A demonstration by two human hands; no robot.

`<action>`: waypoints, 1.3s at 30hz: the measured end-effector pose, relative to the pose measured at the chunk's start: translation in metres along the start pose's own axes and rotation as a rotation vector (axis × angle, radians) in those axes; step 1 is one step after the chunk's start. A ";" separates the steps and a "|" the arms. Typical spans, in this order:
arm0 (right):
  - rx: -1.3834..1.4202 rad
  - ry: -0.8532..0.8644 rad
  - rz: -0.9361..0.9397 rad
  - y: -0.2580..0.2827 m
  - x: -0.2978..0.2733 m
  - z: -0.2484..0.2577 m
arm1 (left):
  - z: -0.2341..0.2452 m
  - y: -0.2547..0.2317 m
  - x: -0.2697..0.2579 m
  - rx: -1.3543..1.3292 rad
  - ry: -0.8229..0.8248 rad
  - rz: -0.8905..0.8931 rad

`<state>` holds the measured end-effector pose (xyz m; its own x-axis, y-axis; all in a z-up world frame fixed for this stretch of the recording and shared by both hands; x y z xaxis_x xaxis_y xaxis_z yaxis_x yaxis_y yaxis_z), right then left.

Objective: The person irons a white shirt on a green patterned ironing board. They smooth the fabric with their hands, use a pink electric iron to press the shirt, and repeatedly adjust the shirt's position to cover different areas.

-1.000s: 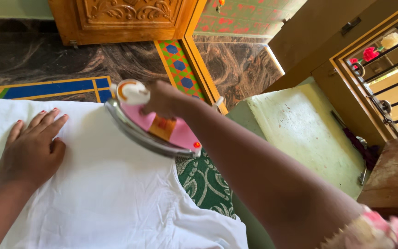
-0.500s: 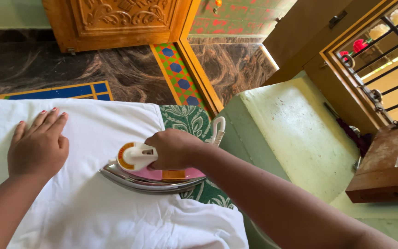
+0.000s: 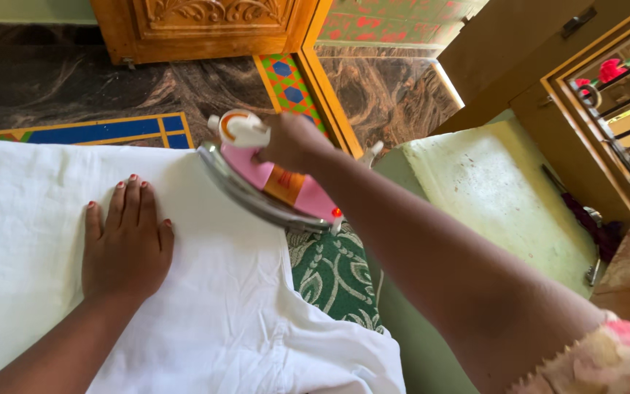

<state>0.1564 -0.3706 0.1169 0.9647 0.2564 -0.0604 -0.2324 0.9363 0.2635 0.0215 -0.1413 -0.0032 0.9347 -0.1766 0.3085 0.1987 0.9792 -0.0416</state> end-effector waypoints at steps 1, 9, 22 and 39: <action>0.048 0.052 -0.088 -0.007 0.007 -0.002 | 0.001 -0.001 0.000 -0.036 -0.007 -0.001; 0.459 0.301 -0.365 -0.015 0.043 -0.010 | -0.001 0.002 0.003 -0.092 0.026 0.010; 0.118 0.601 -0.095 0.057 -0.076 -0.033 | 0.007 0.027 0.001 -0.701 -0.133 0.144; -0.204 0.251 0.260 0.071 -0.193 -0.004 | -0.051 -0.050 0.135 -0.531 0.178 -0.494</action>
<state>-0.0471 -0.3533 0.1433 0.8162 0.5179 -0.2560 -0.5087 0.8543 0.1065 0.1528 -0.2192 -0.0075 0.7242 -0.6413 0.2533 0.6814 0.6096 -0.4050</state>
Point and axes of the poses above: each hand's wrist, its own x-axis towards the middle knuckle, its own z-axis out of the back of the hand, y = z × x, the point moved 7 cm from there along x, towards the middle knuckle, and after that the axes turned 4 degrees about -z, right-handed, at the moved point
